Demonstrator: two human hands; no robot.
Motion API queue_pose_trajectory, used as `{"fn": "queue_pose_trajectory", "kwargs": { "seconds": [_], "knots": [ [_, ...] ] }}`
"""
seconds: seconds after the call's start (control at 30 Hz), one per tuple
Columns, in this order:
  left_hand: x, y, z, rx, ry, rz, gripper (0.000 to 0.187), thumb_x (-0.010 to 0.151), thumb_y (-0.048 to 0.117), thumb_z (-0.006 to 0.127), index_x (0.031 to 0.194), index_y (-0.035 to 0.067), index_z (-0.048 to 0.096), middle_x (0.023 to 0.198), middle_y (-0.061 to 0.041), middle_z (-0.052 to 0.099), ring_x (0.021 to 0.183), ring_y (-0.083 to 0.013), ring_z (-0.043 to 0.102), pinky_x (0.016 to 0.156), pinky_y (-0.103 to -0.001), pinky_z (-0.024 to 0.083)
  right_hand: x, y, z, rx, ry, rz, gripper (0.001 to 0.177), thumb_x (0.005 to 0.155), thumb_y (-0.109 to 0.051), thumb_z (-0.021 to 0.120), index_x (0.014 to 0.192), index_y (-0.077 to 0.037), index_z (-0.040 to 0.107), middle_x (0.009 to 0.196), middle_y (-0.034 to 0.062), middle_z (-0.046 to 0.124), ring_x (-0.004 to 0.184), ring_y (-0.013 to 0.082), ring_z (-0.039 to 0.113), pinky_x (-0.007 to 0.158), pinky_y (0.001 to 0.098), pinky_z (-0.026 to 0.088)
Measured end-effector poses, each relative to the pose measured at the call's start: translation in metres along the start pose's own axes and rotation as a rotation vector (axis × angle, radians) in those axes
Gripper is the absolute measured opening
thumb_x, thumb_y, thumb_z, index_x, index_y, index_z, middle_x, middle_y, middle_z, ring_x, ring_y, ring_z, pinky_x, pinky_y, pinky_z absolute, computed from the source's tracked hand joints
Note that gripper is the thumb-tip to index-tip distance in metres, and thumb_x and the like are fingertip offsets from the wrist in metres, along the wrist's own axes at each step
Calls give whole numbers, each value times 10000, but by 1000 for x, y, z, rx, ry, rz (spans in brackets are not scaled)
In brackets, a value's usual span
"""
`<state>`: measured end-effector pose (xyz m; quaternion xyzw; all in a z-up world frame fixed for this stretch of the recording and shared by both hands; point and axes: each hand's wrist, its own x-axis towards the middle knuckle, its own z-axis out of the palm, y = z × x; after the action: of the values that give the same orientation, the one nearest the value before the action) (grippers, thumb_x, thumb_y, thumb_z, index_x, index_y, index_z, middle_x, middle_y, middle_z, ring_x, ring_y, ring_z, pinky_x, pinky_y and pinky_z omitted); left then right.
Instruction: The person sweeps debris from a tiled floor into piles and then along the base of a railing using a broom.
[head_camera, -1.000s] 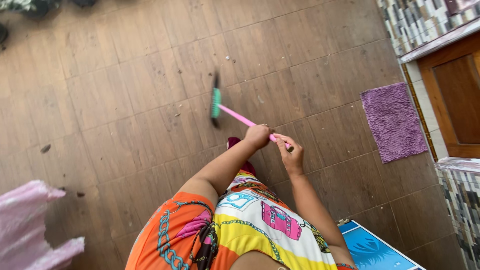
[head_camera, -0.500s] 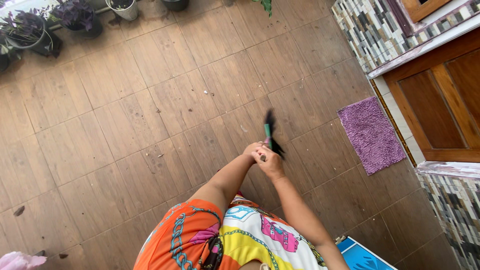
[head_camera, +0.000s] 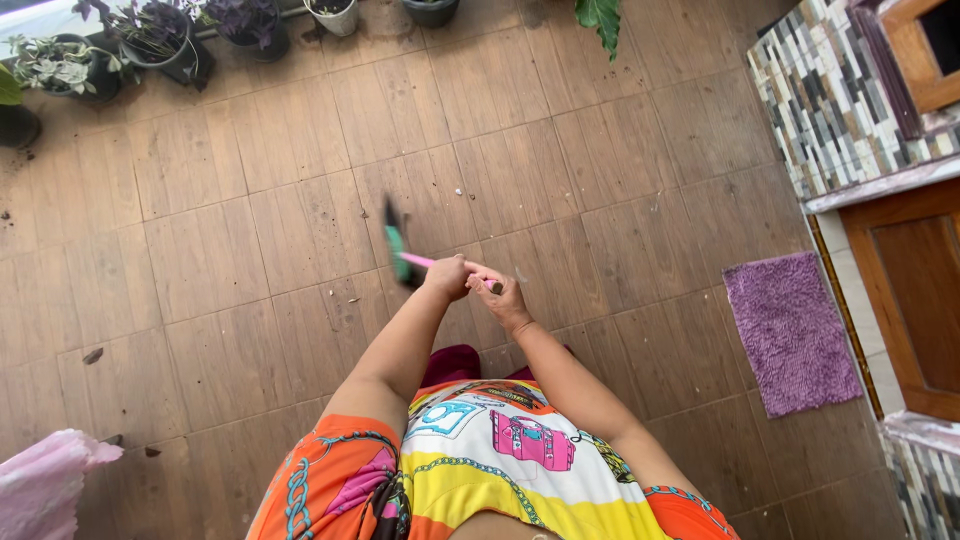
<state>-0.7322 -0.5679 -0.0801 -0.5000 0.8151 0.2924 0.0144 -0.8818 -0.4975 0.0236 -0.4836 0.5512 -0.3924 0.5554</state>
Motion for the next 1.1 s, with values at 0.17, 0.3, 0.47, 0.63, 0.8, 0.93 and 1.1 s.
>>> {"fn": "queue_pose_trajectory", "kwargs": {
  "seconds": [0.17, 0.3, 0.47, 0.63, 0.8, 0.93, 1.1],
  "knots": [
    [24, 30, -3, 71, -11, -67, 126, 875, 255, 680, 914, 170, 764, 1020, -109, 722, 946, -307, 724, 803, -466, 572, 7, 8, -66, 342, 52, 241, 282, 1008, -268, 644, 1138, -35, 736, 1250, 63, 732, 1096, 136, 700, 923, 310, 584],
    [76, 103, 1, 2, 62, -87, 133, 889, 240, 660, 920, 189, 779, 1002, -115, 714, 930, -317, 721, 814, -487, 566, 13, -23, -156, 286, 60, 153, 290, 1008, -267, 645, 1088, -5, 739, 1223, 69, 742, 1071, 125, 700, 893, 300, 603],
    [145, 228, -19, -277, 172, 116, 189, 860, 330, 698, 899, 157, 761, 1006, -113, 727, 911, -345, 711, 782, -474, 572, 16, -100, -265, -101, 159, -76, 264, 1030, -250, 657, 1023, -11, 769, 1006, 79, 805, 909, 134, 746, 819, 269, 592],
    [205, 326, 16, -444, 97, 275, 244, 846, 396, 709, 909, 165, 756, 1024, -108, 748, 941, -355, 698, 777, -446, 575, -5, -143, -331, -628, 279, -247, 169, 931, -225, 758, 934, -57, 766, 968, 105, 773, 875, 252, 753, 778, 338, 584],
    [246, 382, 48, -228, -15, 419, 266, 915, 364, 634, 1053, 145, 692, 1067, -60, 753, 1016, -287, 712, 800, -412, 593, -9, -115, -368, -791, 253, -192, 182, 875, -227, 786, 856, -55, 730, 1014, 82, 782, 918, 298, 738, 788, 386, 572],
    [261, 373, 63, -329, -99, 300, 219, 819, 356, 670, 975, 210, 716, 1034, -17, 746, 1008, -275, 697, 783, -412, 579, 3, -86, -385, -676, 250, -225, 163, 882, -218, 788, 884, -63, 734, 1013, 90, 775, 986, 286, 751, 834, 361, 576],
    [260, 331, 56, -148, 3, 385, 166, 836, 362, 663, 879, 219, 734, 993, 16, 762, 1020, -264, 699, 789, -403, 583, 25, -76, -373, -532, 144, -244, 146, 917, -187, 766, 949, -45, 751, 1032, 106, 776, 1020, 266, 760, 886, 339, 580]
  ]
}}
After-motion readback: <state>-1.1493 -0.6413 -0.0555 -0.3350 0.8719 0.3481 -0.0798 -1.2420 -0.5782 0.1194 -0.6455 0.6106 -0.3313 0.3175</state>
